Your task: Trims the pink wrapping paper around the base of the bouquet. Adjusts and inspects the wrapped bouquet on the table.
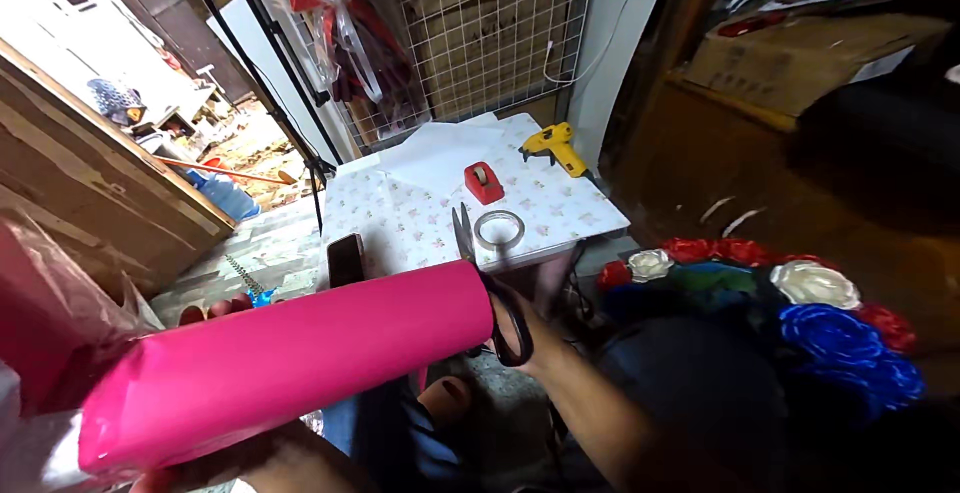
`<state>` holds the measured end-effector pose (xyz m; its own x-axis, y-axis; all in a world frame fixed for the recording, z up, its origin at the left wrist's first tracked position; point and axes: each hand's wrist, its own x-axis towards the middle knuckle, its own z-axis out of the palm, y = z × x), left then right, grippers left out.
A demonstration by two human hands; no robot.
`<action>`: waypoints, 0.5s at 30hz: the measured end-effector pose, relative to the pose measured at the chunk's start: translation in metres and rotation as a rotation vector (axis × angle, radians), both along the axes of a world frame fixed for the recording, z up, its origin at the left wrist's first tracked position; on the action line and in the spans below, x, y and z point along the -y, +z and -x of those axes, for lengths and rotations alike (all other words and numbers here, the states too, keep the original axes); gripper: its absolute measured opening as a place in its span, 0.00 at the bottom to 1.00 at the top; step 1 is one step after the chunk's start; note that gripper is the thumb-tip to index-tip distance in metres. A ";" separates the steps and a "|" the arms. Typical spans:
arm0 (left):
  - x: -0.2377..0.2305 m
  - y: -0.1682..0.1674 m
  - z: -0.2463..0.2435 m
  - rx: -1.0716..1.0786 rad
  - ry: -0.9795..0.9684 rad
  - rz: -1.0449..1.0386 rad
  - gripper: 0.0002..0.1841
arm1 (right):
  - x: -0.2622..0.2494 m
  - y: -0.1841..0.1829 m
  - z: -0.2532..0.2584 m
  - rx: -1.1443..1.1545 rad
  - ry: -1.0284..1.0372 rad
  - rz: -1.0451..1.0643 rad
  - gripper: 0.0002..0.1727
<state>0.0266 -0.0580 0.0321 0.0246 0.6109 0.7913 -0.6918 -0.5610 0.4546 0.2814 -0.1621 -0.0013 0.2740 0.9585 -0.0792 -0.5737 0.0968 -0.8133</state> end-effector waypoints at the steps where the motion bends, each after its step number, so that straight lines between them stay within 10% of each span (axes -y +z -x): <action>1: -0.002 -0.001 0.002 0.034 -0.040 0.021 0.30 | 0.001 0.003 0.001 0.011 0.009 -0.009 0.12; 11: -0.027 0.005 0.004 0.401 -0.026 0.459 0.29 | 0.040 -0.008 0.005 0.481 0.096 -0.502 0.36; 15: -0.033 0.001 0.011 0.387 0.025 0.587 0.38 | 0.046 -0.017 0.019 0.667 0.238 -0.344 0.39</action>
<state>0.0161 -0.0253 0.0331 -0.2115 0.9365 0.2797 -0.8552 -0.3159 0.4108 0.2625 -0.2077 -0.0187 -0.0561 0.9382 0.3416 -0.0122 0.3414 -0.9398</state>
